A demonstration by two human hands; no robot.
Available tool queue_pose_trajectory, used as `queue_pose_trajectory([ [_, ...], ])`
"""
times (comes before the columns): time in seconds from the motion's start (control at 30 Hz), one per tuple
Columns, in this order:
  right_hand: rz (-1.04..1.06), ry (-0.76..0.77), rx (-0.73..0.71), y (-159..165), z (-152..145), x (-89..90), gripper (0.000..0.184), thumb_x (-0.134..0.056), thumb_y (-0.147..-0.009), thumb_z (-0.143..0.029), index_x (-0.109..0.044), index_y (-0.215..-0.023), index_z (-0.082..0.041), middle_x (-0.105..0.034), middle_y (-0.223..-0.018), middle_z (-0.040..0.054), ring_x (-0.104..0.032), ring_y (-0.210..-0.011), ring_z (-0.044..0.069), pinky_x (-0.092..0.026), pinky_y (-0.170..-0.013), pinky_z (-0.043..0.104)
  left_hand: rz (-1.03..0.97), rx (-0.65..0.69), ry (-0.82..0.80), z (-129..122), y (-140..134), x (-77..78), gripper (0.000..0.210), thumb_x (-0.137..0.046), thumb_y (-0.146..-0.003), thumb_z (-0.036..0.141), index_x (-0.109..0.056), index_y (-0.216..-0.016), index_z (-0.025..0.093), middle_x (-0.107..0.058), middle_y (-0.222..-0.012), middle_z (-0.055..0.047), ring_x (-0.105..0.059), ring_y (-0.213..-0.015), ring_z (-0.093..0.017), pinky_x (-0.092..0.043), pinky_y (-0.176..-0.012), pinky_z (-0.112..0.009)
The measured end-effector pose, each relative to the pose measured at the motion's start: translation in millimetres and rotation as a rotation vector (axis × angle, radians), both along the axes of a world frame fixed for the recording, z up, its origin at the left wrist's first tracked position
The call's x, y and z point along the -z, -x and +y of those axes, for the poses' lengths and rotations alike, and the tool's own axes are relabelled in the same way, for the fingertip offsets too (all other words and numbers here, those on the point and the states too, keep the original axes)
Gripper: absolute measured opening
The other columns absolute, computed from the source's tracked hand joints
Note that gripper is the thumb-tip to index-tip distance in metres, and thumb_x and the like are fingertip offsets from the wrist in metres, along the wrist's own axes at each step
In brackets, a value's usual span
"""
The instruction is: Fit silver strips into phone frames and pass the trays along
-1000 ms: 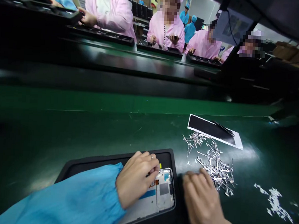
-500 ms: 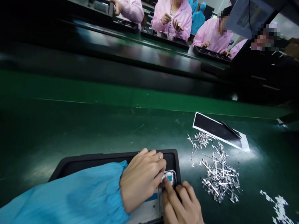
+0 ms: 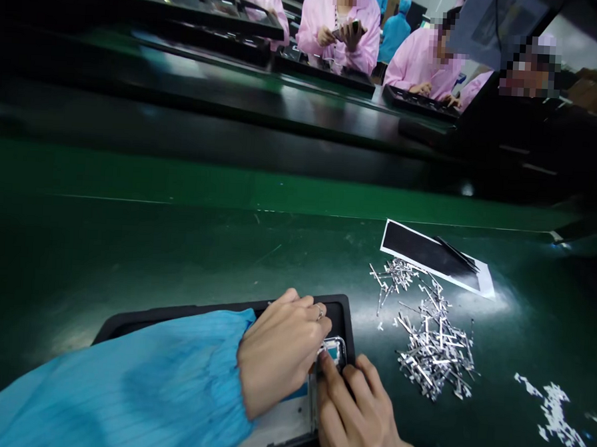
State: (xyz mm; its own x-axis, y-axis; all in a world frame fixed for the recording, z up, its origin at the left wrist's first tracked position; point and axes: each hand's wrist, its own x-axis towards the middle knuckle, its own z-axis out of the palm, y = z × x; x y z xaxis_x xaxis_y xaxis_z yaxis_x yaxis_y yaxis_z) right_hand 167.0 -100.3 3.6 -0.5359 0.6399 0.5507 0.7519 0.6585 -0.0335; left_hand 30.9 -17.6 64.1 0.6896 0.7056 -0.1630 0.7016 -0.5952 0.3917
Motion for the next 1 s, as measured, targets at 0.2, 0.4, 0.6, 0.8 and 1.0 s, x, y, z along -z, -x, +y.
queue_pose_trajectory([
  [0.2, -0.006, 0.025, 0.002, -1, 0, 0.4, 0.033, -0.028, -0.075, -0.003, -0.059, -0.082, -0.008, -0.058, -0.099, 0.0139, -0.048, -0.079, 0.022, -0.032, -0.085, 0.038, 0.031, -0.022, -0.024, -3, -2, 4.4, 0.025, -0.032, -0.079, 0.008, -0.052, -0.064, 0.015, -0.055, -0.072, -0.006, -0.048, -0.067, -0.019, -0.033, -0.065, -0.036],
  [0.4, -0.007, 0.006, 0.010, 1, 1, -1.2, 0.031, -0.029, -0.075, -0.004, -0.060, -0.080, -0.008, -0.059, -0.097, 0.0146, -0.049, -0.078, 0.021, -0.034, -0.084, 0.037, 0.042, -0.029, -0.056, -5, -4, 3.1, 0.025, -0.034, -0.078, 0.008, -0.052, -0.063, 0.015, -0.056, -0.072, -0.007, -0.050, -0.067, -0.021, -0.034, -0.066, -0.037],
  [0.6, -0.014, 0.009, 0.030, 2, 2, -5.8, 0.032, -0.028, -0.076, -0.005, -0.060, -0.081, -0.008, -0.060, -0.098, 0.0143, -0.050, -0.079, 0.022, -0.033, -0.084, 0.037, 0.057, -0.044, -0.064, -7, -6, -1.3, 0.021, -0.038, -0.076, 0.006, -0.053, -0.064, 0.014, -0.058, -0.075, -0.007, -0.051, -0.071, -0.022, -0.034, -0.067, -0.037],
  [0.8, -0.057, 0.033, 0.041, 2, 0, -3.1, 0.034, -0.026, -0.078, -0.007, -0.058, -0.087, -0.007, -0.059, -0.101, 0.0153, -0.050, -0.081, 0.023, -0.030, -0.086, 0.039, 0.071, 0.003, 0.009, -2, 1, -1.3, 0.023, -0.035, -0.074, 0.004, -0.054, -0.068, 0.014, -0.058, -0.078, -0.008, -0.051, -0.072, -0.022, -0.035, -0.064, -0.036],
  [1.0, -0.080, 0.057, 0.028, 3, -1, -3.7, 0.034, -0.026, -0.078, -0.007, -0.057, -0.093, -0.005, -0.057, -0.104, 0.0170, -0.051, -0.083, 0.024, -0.030, -0.086, 0.041, -0.002, -0.030, -0.078, -11, 18, 7.6, 0.026, -0.029, -0.079, 0.007, -0.054, -0.073, 0.016, -0.057, -0.080, -0.005, -0.050, -0.075, -0.019, -0.037, -0.071, -0.034],
])
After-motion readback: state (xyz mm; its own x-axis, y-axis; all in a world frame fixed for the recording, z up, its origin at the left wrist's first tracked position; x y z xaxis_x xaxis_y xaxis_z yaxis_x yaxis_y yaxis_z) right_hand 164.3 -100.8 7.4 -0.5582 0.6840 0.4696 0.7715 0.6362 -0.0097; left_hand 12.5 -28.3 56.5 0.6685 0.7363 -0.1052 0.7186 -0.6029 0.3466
